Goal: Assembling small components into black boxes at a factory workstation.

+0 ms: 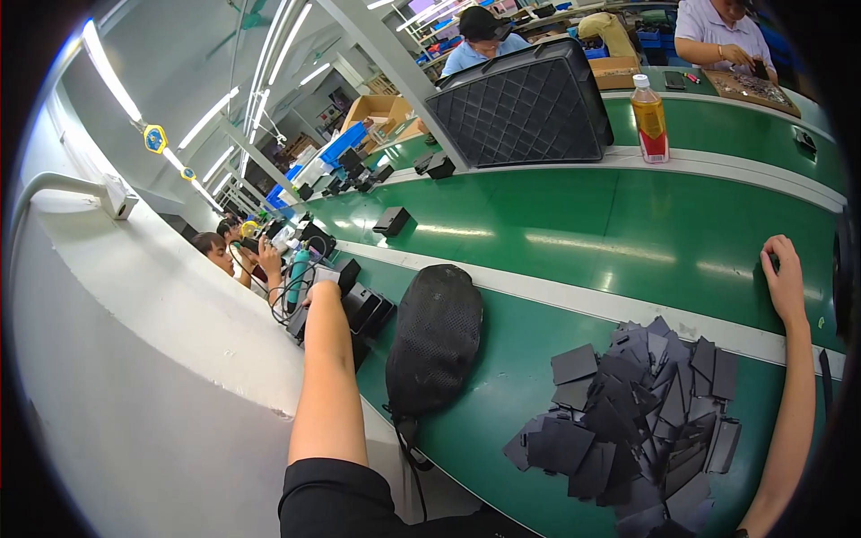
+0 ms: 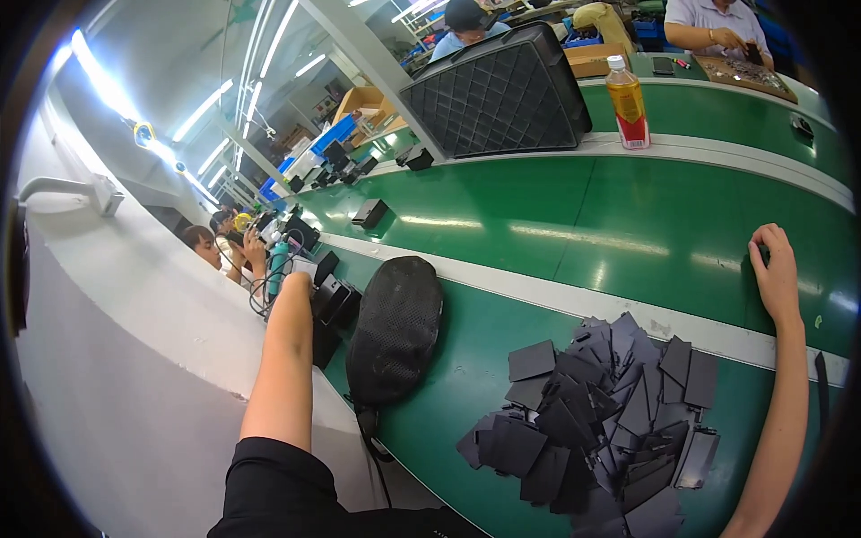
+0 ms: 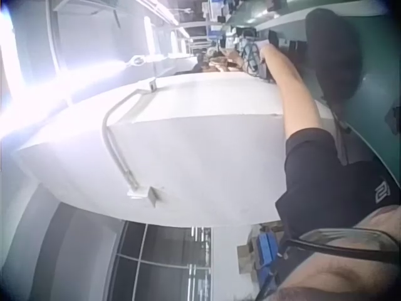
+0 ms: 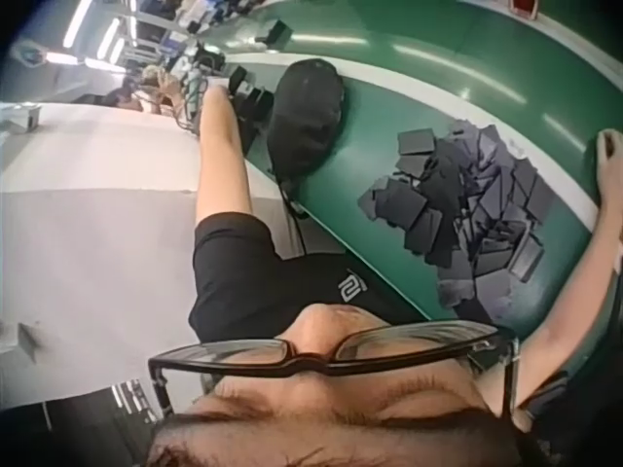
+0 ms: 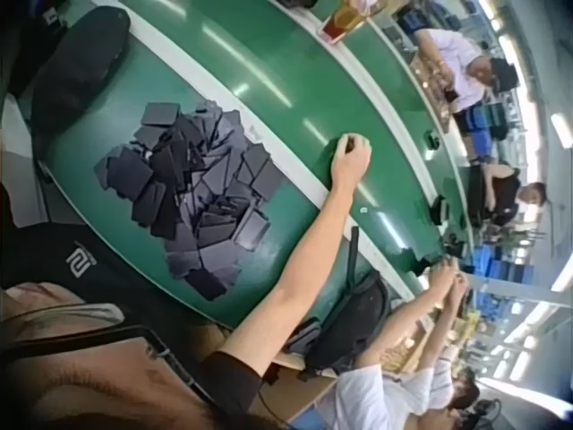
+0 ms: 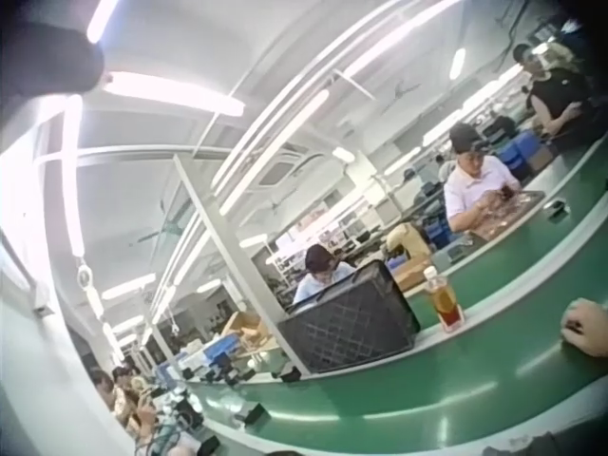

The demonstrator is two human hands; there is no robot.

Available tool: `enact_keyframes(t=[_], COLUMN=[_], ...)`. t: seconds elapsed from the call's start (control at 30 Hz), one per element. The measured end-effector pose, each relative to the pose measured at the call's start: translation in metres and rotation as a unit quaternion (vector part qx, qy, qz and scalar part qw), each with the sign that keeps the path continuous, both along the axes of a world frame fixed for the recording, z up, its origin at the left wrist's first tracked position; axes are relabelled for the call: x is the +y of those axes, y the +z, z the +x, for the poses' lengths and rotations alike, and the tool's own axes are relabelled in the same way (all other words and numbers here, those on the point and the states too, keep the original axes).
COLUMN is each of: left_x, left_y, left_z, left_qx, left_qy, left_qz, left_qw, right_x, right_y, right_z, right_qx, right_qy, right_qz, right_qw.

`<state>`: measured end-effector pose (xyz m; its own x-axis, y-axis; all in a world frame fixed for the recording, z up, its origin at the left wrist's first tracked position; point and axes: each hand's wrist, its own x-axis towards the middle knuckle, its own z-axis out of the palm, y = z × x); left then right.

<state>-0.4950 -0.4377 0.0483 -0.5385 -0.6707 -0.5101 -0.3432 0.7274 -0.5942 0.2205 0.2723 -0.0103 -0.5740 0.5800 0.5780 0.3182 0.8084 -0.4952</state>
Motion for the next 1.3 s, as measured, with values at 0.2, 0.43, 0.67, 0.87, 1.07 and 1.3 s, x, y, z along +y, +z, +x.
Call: enact_keyframes(t=[0.2, 0.43, 0.67, 0.87, 1.07, 1.3], left_x=[-0.038, -0.094, 0.147, 0.311, 0.438, 0.448], left_y=[0.004, 0.015, 0.045, 0.135, 0.067, -0.037], left_z=[-0.021, -0.021, 0.098, 0.216, 0.313, 0.324], left_qx=[-0.058, -0.112, 0.282, 0.506, 0.488, 0.453], left_qy=[-0.087, -0.196, -0.372, -0.657, -0.694, -0.657], left_qz=[0.072, 0.159, -0.01, 0.215, 0.397, 0.536], left_qw=[0.992, 0.961, 0.884, 0.516, 0.35, 0.276], right_x=[-0.001, -0.008, -0.024, -0.033, -0.05, -0.065], right_y=[-0.003, 0.003, 0.016, 0.012, 0.017, 0.006], right_z=[0.001, -0.008, -0.001, -0.014, -0.028, -0.057], right_qx=[-0.001, 0.014, -0.021, -0.004, -0.014, -0.021], right_qy=[0.009, 0.021, -0.002, 0.014, 0.012, 0.017], right_qz=[-0.004, -0.006, 0.018, 0.009, 0.028, 0.032], right_qw=[1.0, 1.0, 1.0, 1.0, 0.999, 0.999])
